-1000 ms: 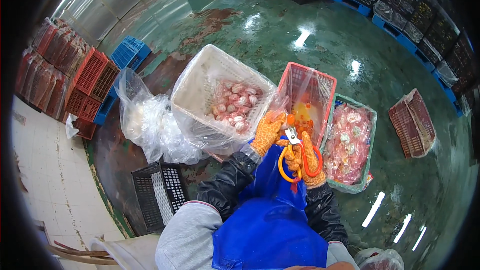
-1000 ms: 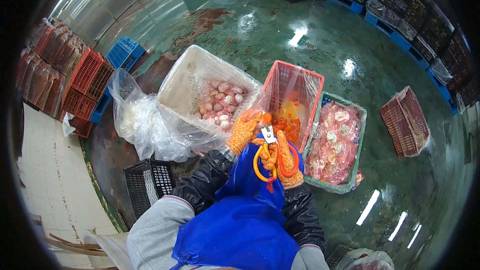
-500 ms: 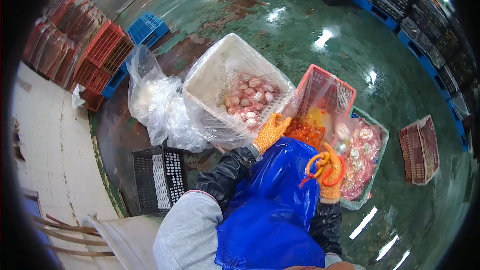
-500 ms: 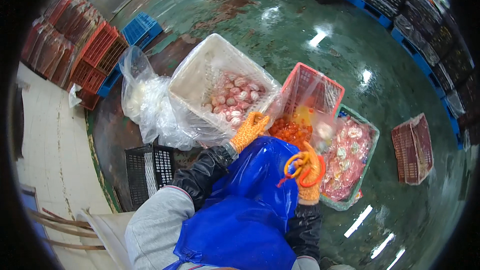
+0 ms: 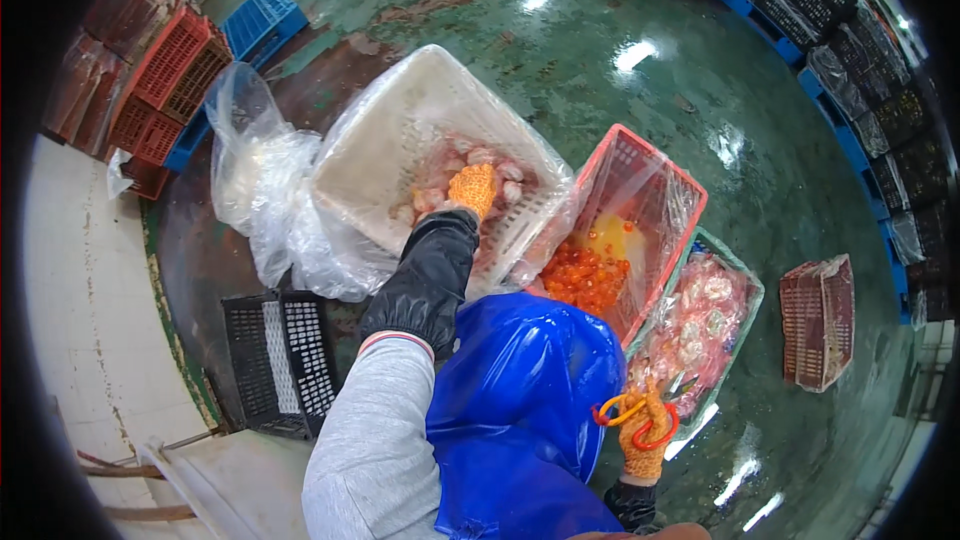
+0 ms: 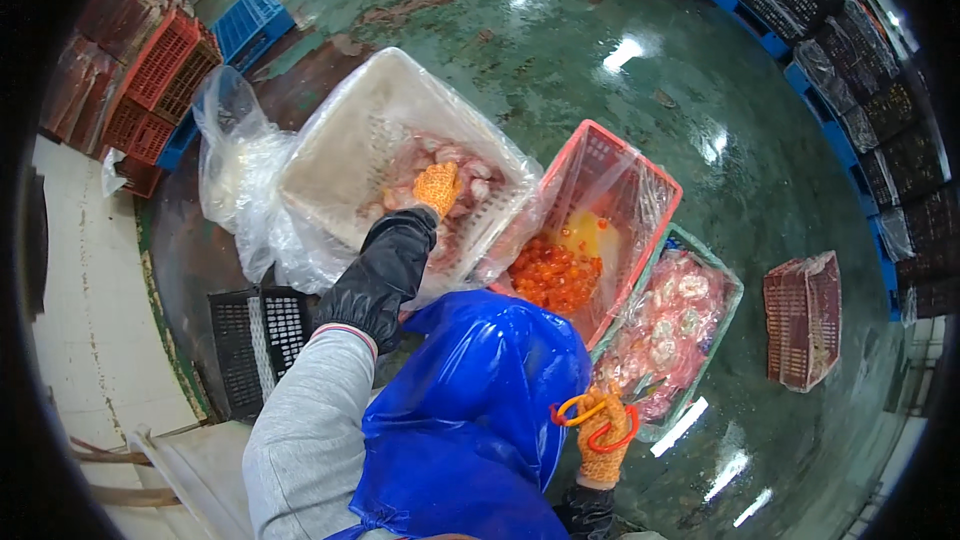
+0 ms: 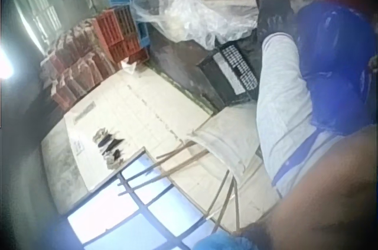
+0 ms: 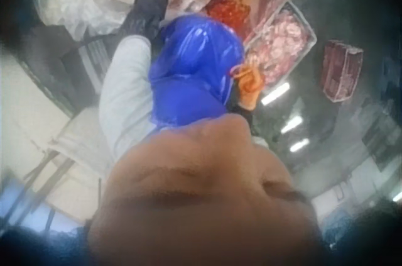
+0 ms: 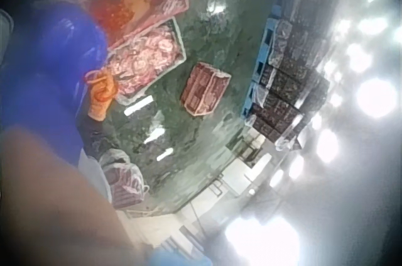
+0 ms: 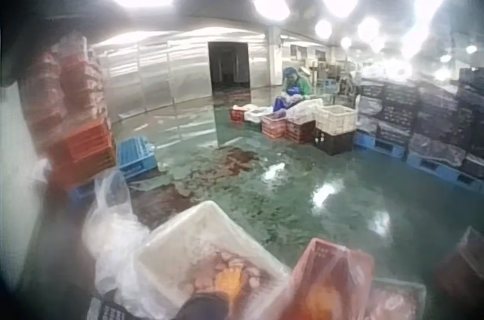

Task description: The person uses orange-handled shears to trim pieces of raw meat, likely chicken, in a warehouse setting. They pick up individual pieces from a white basket, cut off excess fat or skin, and place the trimmed meat into a red basket while discarding the trimmings into a separate container.

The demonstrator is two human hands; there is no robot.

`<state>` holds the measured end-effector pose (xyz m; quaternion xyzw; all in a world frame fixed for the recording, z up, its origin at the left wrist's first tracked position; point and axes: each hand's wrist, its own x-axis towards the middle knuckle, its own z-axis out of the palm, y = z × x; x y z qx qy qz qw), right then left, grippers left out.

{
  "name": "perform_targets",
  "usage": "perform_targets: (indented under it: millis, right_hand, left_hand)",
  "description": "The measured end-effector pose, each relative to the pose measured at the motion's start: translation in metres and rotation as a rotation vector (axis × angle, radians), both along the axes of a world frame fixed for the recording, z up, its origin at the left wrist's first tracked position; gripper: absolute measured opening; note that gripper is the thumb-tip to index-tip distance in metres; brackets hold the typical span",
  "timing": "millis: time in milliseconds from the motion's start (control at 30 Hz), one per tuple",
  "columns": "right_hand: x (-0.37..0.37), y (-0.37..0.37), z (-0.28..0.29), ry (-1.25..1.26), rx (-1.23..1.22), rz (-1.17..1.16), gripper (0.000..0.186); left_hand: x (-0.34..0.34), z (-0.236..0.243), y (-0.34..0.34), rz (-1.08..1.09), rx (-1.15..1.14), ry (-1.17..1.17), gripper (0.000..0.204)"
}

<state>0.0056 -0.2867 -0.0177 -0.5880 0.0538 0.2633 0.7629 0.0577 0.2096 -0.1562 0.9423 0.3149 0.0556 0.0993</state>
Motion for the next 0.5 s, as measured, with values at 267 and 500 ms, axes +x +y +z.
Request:
perform_targets:
  millis: [267,500]
  right_hand:
    - [0.001,0.008,0.001,-0.304,-0.311,0.194,0.038]
    - [0.014,0.029,0.008,0.285,0.165,-0.096,0.040]
  left_hand:
    - [0.005,-0.030,-0.006,-0.069,-0.321,0.364,0.042]
    - [-0.036,-0.017,0.002,0.182,-1.116,-0.545,0.033]
